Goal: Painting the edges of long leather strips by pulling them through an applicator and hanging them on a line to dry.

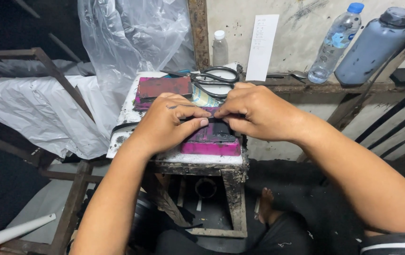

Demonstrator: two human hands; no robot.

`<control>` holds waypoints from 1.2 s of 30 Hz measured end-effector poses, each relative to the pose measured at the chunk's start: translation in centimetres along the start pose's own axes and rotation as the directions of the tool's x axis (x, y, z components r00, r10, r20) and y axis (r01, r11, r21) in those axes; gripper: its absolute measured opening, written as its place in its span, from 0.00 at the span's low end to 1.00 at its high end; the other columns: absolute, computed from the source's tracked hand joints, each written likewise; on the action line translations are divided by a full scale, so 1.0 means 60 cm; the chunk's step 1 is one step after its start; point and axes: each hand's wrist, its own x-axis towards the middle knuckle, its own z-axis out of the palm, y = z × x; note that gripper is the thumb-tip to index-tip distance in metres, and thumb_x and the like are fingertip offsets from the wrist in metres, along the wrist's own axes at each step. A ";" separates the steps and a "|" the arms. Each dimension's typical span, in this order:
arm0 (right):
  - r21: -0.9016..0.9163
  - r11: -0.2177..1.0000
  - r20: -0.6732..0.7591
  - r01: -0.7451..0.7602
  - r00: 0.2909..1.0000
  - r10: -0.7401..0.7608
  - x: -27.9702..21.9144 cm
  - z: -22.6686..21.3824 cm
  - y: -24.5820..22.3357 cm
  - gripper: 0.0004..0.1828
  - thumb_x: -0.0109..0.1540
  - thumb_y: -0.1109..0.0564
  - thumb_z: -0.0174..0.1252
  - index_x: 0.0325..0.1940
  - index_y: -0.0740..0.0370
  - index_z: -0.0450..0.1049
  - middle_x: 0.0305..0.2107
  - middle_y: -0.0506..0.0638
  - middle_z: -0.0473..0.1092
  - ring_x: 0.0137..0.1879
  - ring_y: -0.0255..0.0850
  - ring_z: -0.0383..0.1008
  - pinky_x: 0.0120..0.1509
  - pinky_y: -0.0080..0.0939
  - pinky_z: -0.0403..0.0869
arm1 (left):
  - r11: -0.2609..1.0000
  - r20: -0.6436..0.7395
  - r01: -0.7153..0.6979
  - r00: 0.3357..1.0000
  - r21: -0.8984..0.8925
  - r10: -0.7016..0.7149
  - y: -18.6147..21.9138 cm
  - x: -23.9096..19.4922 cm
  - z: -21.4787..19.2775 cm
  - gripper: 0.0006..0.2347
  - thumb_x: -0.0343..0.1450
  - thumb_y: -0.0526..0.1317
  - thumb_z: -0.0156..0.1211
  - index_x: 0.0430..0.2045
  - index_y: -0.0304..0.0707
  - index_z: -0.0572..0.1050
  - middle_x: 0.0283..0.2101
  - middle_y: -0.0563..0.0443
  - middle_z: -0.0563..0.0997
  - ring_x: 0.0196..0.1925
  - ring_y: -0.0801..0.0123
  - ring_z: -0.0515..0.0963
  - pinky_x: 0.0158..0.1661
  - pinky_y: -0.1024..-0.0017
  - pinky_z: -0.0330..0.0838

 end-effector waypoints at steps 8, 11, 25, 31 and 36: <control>0.012 1.000 -0.022 -0.007 1.000 0.007 -0.013 -0.009 -0.001 0.06 0.58 0.65 0.63 0.39 0.65 0.82 0.27 0.56 0.76 0.38 0.52 0.75 0.50 0.50 0.74 | 1.000 0.009 0.007 1.000 -0.002 -0.007 0.002 0.001 -0.005 0.02 0.70 0.40 0.68 0.31 0.48 0.85 0.31 0.52 0.87 0.44 0.56 0.85 0.57 0.58 0.66; 0.004 1.000 -0.031 -0.017 0.999 0.017 -0.017 -0.016 -0.007 0.05 0.59 0.65 0.62 0.38 0.66 0.82 0.26 0.56 0.76 0.37 0.51 0.75 0.49 0.49 0.74 | 1.000 0.009 -0.015 1.000 0.011 0.015 0.000 0.000 -0.005 0.02 0.69 0.40 0.68 0.31 0.48 0.85 0.32 0.52 0.87 0.45 0.56 0.85 0.58 0.58 0.64; -0.065 0.995 -0.062 -0.076 0.995 0.072 -0.054 -0.045 -0.005 0.04 0.59 0.63 0.64 0.35 0.61 0.83 0.24 0.53 0.77 0.37 0.49 0.75 0.49 0.47 0.71 | 0.998 0.030 0.033 0.999 0.055 -0.034 -0.003 0.003 -0.009 0.02 0.68 0.42 0.70 0.31 0.50 0.86 0.31 0.55 0.87 0.46 0.62 0.84 0.63 0.55 0.54; -0.073 0.990 -0.077 -0.119 0.991 0.113 -0.072 -0.054 -0.003 0.03 0.59 0.62 0.63 0.34 0.60 0.83 0.23 0.51 0.77 0.37 0.48 0.74 0.50 0.47 0.69 | 0.996 0.037 0.054 0.998 0.075 -0.057 -0.005 0.003 -0.009 0.03 0.69 0.43 0.70 0.30 0.50 0.86 0.32 0.55 0.87 0.48 0.63 0.83 0.65 0.52 0.50; -0.086 0.986 -0.101 -0.140 0.986 0.132 -0.097 -0.063 0.003 0.03 0.59 0.62 0.64 0.32 0.59 0.82 0.24 0.50 0.77 0.37 0.48 0.74 0.50 0.46 0.67 | 0.995 0.048 0.067 0.996 0.079 -0.071 -0.004 0.005 -0.010 0.04 0.68 0.44 0.70 0.30 0.48 0.86 0.32 0.54 0.87 0.49 0.62 0.83 0.66 0.50 0.49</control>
